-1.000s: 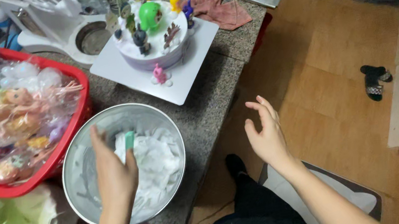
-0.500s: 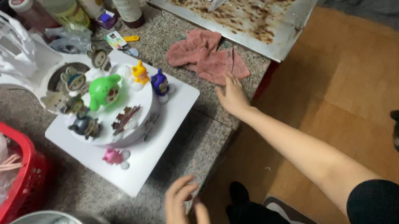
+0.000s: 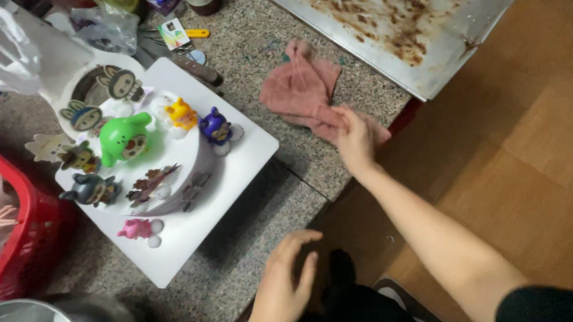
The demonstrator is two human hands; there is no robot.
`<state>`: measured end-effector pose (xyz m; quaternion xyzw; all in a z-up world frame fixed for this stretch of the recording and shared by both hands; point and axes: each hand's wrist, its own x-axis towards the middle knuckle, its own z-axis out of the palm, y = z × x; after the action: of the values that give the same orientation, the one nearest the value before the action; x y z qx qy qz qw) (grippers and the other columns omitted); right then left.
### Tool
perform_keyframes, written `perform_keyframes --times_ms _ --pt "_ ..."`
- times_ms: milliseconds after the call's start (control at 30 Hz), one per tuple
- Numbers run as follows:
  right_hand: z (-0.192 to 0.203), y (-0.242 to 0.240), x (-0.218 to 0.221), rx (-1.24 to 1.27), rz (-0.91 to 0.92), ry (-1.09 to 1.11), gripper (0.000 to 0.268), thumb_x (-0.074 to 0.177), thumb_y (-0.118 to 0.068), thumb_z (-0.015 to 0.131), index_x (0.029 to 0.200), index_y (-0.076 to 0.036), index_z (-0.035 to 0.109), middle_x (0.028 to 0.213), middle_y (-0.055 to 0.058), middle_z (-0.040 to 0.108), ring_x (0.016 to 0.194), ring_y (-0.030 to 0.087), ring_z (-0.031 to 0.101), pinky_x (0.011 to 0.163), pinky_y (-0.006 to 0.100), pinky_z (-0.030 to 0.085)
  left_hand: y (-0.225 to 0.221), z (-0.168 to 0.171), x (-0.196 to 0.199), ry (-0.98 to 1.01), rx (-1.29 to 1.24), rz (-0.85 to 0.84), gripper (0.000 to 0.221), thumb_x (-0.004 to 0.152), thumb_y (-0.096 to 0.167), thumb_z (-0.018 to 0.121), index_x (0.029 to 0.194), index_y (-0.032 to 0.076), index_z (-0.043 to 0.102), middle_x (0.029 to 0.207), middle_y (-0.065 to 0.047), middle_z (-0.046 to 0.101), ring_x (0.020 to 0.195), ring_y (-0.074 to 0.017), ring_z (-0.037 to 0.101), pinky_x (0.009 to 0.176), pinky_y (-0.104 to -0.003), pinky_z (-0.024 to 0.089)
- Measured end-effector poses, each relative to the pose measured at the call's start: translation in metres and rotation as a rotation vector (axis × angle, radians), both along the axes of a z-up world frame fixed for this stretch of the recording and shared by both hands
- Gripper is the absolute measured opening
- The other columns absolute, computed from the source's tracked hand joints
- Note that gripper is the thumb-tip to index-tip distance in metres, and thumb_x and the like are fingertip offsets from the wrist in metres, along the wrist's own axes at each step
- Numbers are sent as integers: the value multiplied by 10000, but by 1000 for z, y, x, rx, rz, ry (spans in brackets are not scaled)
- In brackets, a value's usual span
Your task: The person scrapes white frosting from the sides of a metal bowl using a spatula and wipes a metal tray with a cloth.
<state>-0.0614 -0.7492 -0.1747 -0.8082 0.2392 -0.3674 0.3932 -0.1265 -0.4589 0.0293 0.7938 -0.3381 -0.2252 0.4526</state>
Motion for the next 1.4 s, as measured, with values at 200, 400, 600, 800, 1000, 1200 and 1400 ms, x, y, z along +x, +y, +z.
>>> perform_keyframes --times_ms 200,400,600,800,1000,1200,1400 --pt "87 36 -156 610 104 82 415 850 103 587 1224 -24 714 1118 81 771 986 116 736 871 258 591 -87 -52 17 -99 -227 207 514 1005 248 608 1453 27 489 1522 -281 395 1417 -385 390 1149 -459 326" --pt "139 96 -191 541 -36 -40 254 1100 -140 570 1195 45 717 1222 166 665 1130 176 586 984 308 486 -162 -111 -28 557 -537 180 493 1157 433 430 1179 7 676 1023 -140 740 969 -244 705 897 -358 563" --pt "190 121 -183 808 146 -123 591 1060 -304 401 1578 -76 230 1662 64 262 1487 196 343 1133 311 358 -186 -145 -43 1170 -720 384 419 1076 474 471 1272 111 544 946 -1 606 886 -138 571 811 -304 497" --pt "172 117 -162 965 172 -174 574 1095 -352 382 1553 -6 376 1601 111 436 1477 207 423 1177 314 375 -166 -159 -59 951 -571 431 606 1147 576 359 1425 41 406 1278 -78 477 1119 -175 427 932 -349 372" --pt "138 113 -131 1299 271 195 544 1083 -382 473 1504 -45 541 1239 176 643 1015 250 595 857 377 472 -102 -91 -72 620 -414 464 723 1108 533 295 1658 112 89 1641 -161 283 1307 -271 409 1011 -352 357" --pt "99 143 -108 1226 609 413 432 1015 -376 557 1230 -16 660 1098 73 714 939 133 680 820 282 540 24 12 -46 645 -118 311 766 1086 365 540 1631 91 77 1276 -201 695 1060 -271 722 924 -348 571" --pt "90 195 -98 969 830 693 452 1028 -401 559 1063 10 742 929 54 724 825 115 647 741 265 525 182 76 -42 449 -427 817 323 1041 220 513 1246 27 670 830 -35 736 625 -76 631 564 -214 492"
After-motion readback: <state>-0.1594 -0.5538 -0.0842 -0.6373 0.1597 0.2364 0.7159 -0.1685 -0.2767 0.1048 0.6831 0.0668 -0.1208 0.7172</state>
